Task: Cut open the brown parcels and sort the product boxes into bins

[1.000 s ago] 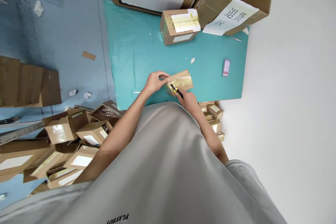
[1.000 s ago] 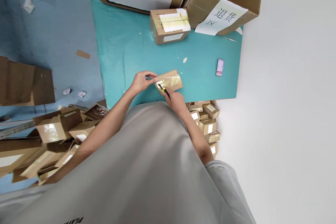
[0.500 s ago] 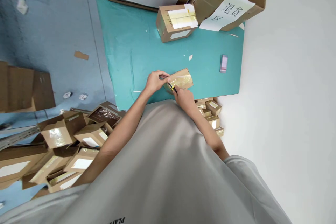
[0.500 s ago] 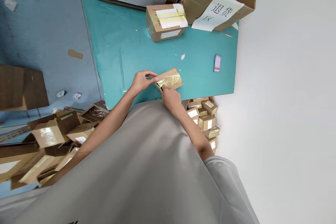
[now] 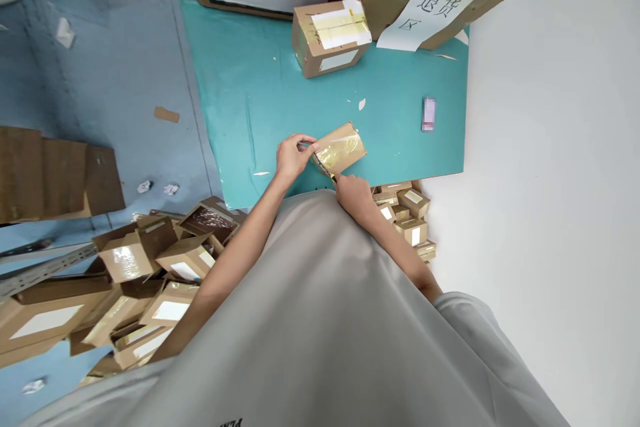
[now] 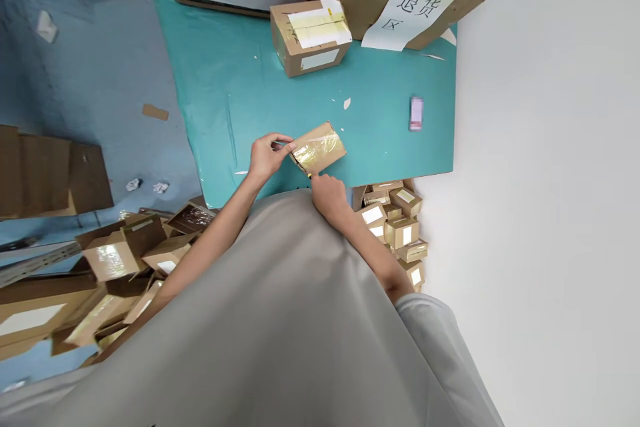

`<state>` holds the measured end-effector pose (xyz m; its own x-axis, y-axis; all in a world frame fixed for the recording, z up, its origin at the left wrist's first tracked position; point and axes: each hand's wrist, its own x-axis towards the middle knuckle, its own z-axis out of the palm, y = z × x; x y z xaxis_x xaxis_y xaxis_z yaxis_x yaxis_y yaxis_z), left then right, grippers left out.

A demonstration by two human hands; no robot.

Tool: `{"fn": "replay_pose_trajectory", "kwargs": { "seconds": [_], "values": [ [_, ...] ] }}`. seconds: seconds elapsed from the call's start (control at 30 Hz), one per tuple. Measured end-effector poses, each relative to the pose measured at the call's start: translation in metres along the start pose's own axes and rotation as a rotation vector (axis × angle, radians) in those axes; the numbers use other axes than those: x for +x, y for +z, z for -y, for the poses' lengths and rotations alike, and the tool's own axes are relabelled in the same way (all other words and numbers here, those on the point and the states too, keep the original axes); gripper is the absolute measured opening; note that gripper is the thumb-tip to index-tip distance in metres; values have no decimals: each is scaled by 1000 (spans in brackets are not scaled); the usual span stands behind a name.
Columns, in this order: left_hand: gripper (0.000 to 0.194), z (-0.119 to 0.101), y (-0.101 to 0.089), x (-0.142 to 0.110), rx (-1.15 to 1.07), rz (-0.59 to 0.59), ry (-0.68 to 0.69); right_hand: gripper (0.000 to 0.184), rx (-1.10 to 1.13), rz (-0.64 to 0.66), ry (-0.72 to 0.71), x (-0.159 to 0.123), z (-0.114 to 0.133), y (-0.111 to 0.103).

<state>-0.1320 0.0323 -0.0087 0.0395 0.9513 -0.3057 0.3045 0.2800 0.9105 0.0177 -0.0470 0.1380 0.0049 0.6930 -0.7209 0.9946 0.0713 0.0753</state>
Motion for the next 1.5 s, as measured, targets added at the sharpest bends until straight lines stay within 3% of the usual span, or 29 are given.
{"fn": "replay_pose_trajectory", "kwargs": {
  "seconds": [0.1, 0.27, 0.37, 0.43, 0.6, 0.8, 0.97, 1.17, 1.5],
  "values": [
    [21, -1, 4, -5, 8, -41, 7, 42, 113, -63, -28, -6, -18, -2],
    [30, 0, 15, -9, 56, -89, 25, 46, 454, -452, 80, 24, -86, 10],
    [34, -1, 21, -9, 91, -93, 35, 44, 734, -458, 75, 56, -117, 32],
    [35, -3, 24, -9, 120, -100, 62, 43, 870, -417, 41, 68, -125, 47],
    [39, -24, 37, -14, 324, -76, 263, 44, 937, -395, 21, 57, -121, 65],
    [43, -51, 71, -12, 488, 238, 507, 49, 908, -373, -27, 49, -127, 51],
    [44, -52, 78, -3, 538, 255, 519, 51, 734, -362, -31, 59, -124, 29],
    [41, -50, 78, 2, 468, 276, 496, 55, 480, -237, 72, 59, -112, 7],
    [42, -44, 77, 3, 488, 298, 501, 52, 342, -152, 176, 49, -88, -13]
  ]
}}
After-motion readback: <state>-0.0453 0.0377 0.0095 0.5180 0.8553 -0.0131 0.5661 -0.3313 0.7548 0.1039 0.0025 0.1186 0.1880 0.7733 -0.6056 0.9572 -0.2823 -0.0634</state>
